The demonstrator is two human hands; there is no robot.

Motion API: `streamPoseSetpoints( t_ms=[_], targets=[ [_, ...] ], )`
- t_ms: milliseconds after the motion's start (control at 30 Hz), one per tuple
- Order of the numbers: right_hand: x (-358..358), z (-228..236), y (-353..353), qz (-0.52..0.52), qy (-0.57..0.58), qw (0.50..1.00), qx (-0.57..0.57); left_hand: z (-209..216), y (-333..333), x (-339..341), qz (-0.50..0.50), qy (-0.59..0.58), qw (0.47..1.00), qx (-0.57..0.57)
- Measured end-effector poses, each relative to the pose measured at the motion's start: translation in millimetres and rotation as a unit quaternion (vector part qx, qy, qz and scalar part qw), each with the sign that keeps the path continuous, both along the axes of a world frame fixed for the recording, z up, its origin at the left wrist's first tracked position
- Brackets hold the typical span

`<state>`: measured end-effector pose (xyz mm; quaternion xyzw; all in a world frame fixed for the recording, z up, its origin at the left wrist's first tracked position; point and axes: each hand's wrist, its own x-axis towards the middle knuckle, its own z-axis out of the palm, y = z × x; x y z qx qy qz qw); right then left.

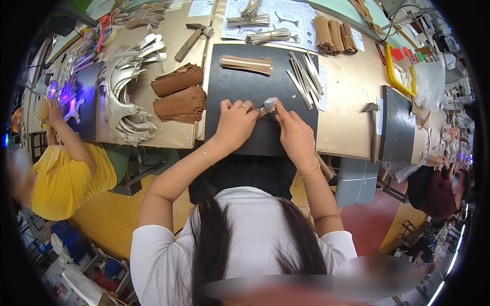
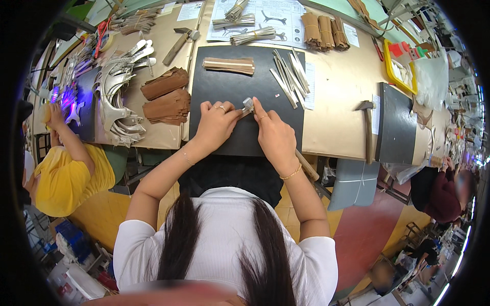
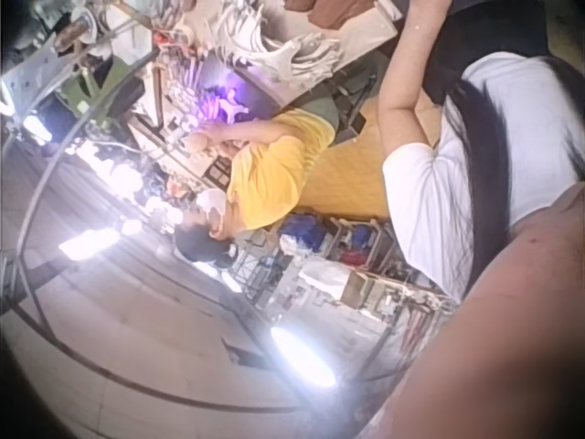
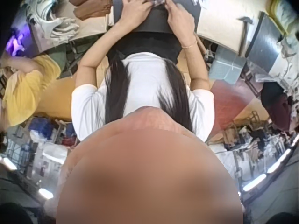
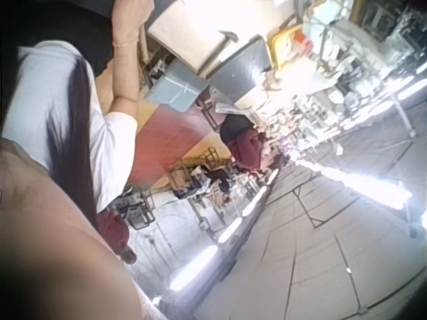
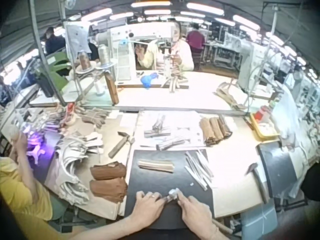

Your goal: The person repeatedly smooths thin metal strips on a black mat using a small handheld tool. They pick up each strip, rub it with the tool, and place it back on the mat, repeating the process for multiple pieces.

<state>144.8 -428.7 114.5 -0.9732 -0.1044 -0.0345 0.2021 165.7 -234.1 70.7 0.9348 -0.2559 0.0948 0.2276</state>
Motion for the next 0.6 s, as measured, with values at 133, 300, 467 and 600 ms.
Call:
streamPoseSetpoints(
  t_ms=[133,300,467,600],
  targets=[
    [-4,2,6,-0.013,-0.053,0.995,0.085,-3,-5,-7,0.005,-0.052,0.996,0.071],
    [-1,-2,7,0.01,0.009,1.0,-0.002,-4,3,-6,0.036,0.03,0.997,-0.053],
    [-4,2,6,0.019,0.005,1.0,0.013,-2,1,-14,0.039,-0.014,0.999,0.028],
    [-10,1,14,0.022,-0.003,0.999,0.025,-2,0,-19,0.047,-0.021,0.998,0.042]
  ],
)
